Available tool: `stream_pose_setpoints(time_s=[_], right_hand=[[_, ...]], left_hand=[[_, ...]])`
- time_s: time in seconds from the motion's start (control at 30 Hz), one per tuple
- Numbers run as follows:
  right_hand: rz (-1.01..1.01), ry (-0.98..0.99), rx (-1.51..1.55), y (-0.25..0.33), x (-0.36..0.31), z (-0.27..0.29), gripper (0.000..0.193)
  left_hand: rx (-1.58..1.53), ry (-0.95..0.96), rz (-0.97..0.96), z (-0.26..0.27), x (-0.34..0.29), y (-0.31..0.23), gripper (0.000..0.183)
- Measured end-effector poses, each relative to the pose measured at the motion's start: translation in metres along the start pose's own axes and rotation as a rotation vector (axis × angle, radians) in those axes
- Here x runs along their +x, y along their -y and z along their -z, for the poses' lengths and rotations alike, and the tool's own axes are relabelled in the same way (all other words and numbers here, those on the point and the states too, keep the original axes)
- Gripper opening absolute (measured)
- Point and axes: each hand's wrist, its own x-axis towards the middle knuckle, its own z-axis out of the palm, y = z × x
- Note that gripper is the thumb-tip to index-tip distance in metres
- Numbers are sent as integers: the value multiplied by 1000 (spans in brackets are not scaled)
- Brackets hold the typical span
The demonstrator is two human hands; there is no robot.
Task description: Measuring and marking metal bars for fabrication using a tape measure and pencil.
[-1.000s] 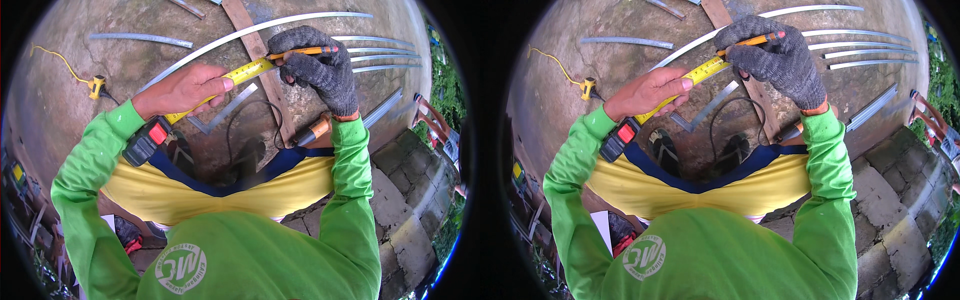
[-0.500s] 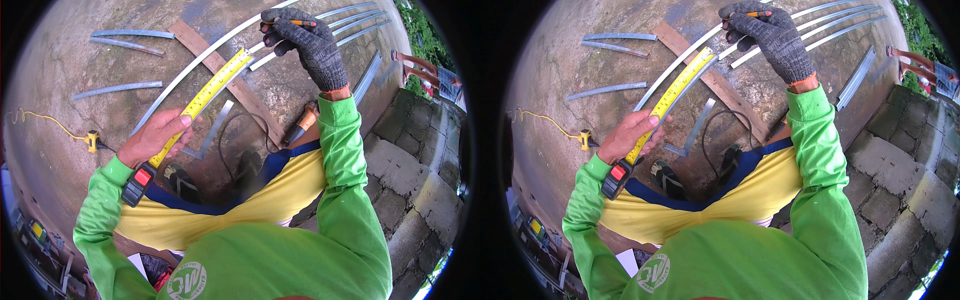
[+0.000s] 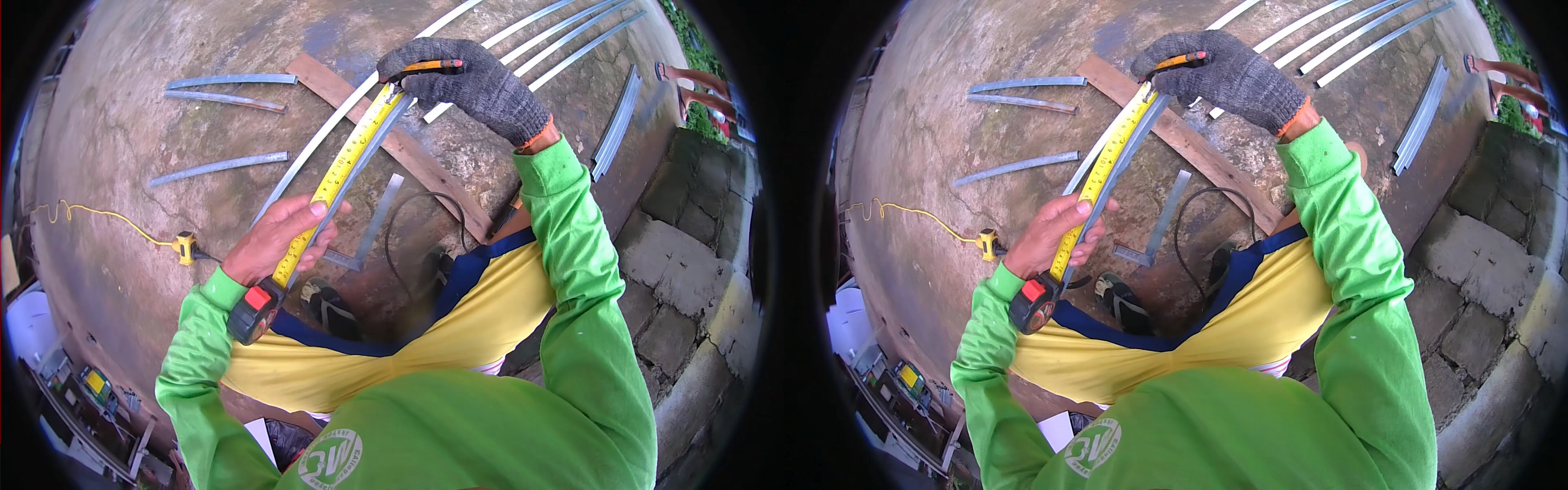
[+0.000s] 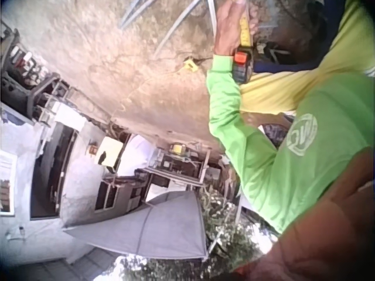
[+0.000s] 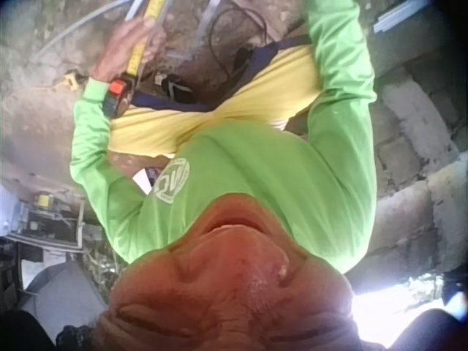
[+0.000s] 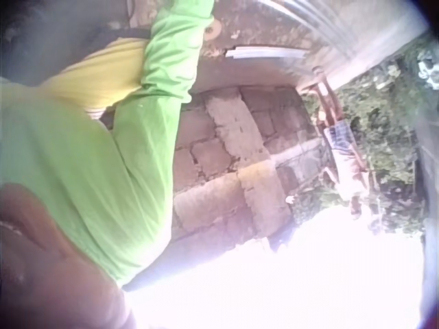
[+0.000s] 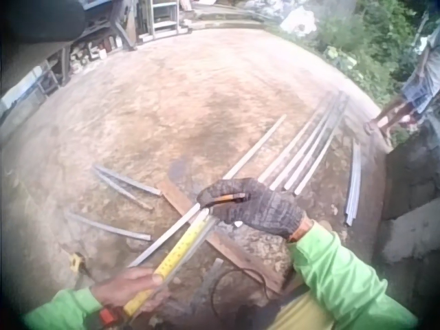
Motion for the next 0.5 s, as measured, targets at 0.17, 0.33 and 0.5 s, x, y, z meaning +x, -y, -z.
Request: stream_pose_setpoints(time_s=[0.17, 0.33, 0.5], right_hand=[[82, 24, -48, -8, -2, 3, 32], [130, 35, -78, -8, -4, 4, 29], [23, 68, -244, -9, -5, 3, 29]], left_hand=[[17, 56, -44, 5, 5, 2, 44], [24, 135, -67, 11, 9, 6, 45], [96, 127, -76, 11, 9, 10, 45]])
